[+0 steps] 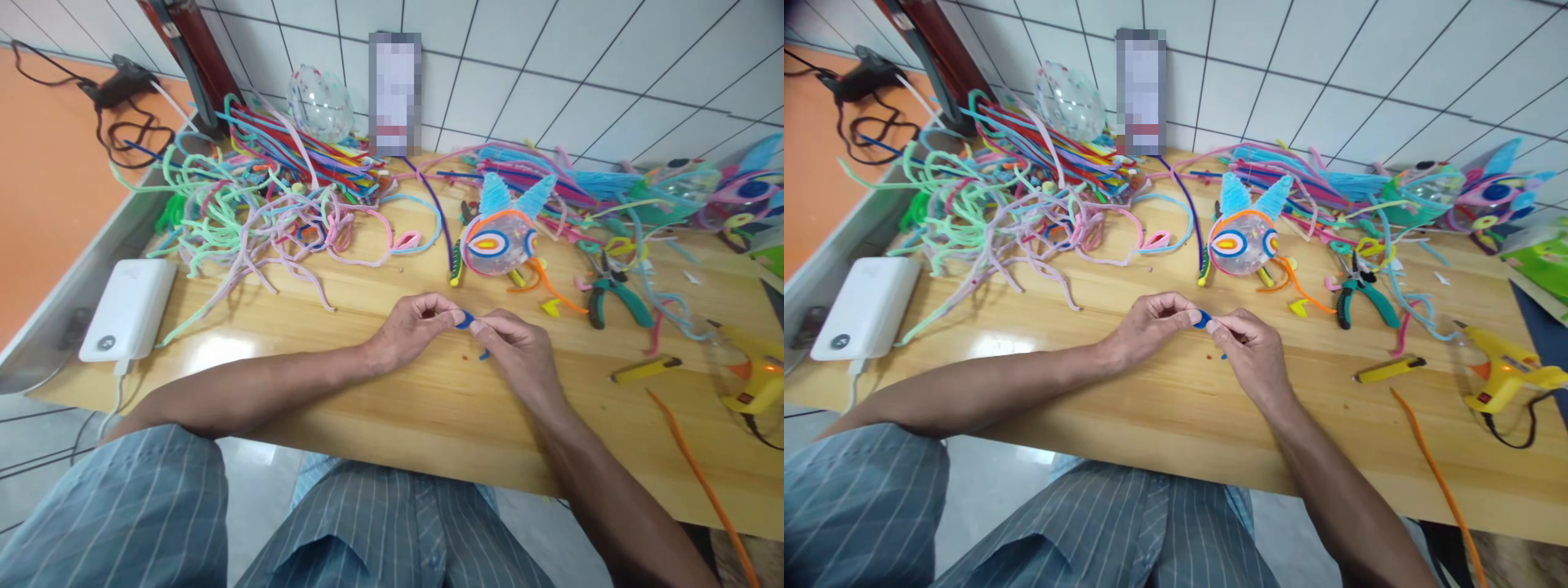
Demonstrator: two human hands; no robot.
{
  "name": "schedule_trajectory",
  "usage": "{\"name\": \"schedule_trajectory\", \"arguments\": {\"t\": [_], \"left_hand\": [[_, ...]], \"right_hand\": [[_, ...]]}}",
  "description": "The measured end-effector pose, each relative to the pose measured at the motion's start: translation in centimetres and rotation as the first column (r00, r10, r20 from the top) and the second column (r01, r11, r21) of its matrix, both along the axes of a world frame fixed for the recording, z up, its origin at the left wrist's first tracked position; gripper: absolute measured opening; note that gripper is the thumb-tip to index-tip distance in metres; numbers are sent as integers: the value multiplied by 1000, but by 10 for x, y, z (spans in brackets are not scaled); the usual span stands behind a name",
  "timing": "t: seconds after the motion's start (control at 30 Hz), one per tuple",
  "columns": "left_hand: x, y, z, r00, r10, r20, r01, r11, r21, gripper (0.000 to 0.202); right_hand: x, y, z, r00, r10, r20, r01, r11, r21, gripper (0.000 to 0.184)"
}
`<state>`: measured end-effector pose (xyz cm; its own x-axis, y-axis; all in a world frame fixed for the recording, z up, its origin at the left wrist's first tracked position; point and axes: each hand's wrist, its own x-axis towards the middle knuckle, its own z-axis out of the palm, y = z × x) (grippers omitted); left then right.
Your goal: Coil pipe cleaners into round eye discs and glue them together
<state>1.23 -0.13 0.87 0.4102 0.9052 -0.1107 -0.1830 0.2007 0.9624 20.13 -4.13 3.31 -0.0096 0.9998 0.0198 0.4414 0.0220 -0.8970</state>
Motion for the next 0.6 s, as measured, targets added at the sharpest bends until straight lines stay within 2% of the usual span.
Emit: {"name": "schedule_trajectory", "arguments": {"t": [0.13, 0.27, 0.47, 0.6], "left_hand": [[2, -4, 0, 1000, 27, 0, -27, 999, -20, 33], [2, -3, 1, 1000, -3, -17, 3, 1000, -18, 32], [-6, 16, 4, 971, -222, -94, 222, 975, -11, 31], [-9, 23, 5, 948, -277, -159, 289, 956, 56, 27]], "right_hand": [[0, 0, -3, 1000, 16, 2, -16, 1000, 12, 18], [1, 1, -3, 998, 24, 53, -28, 997, 65, 18], [2, 2, 0, 980, 41, 194, -64, 991, 115, 18], [2, 2, -1, 973, 81, 217, -105, 989, 102, 18]]}}
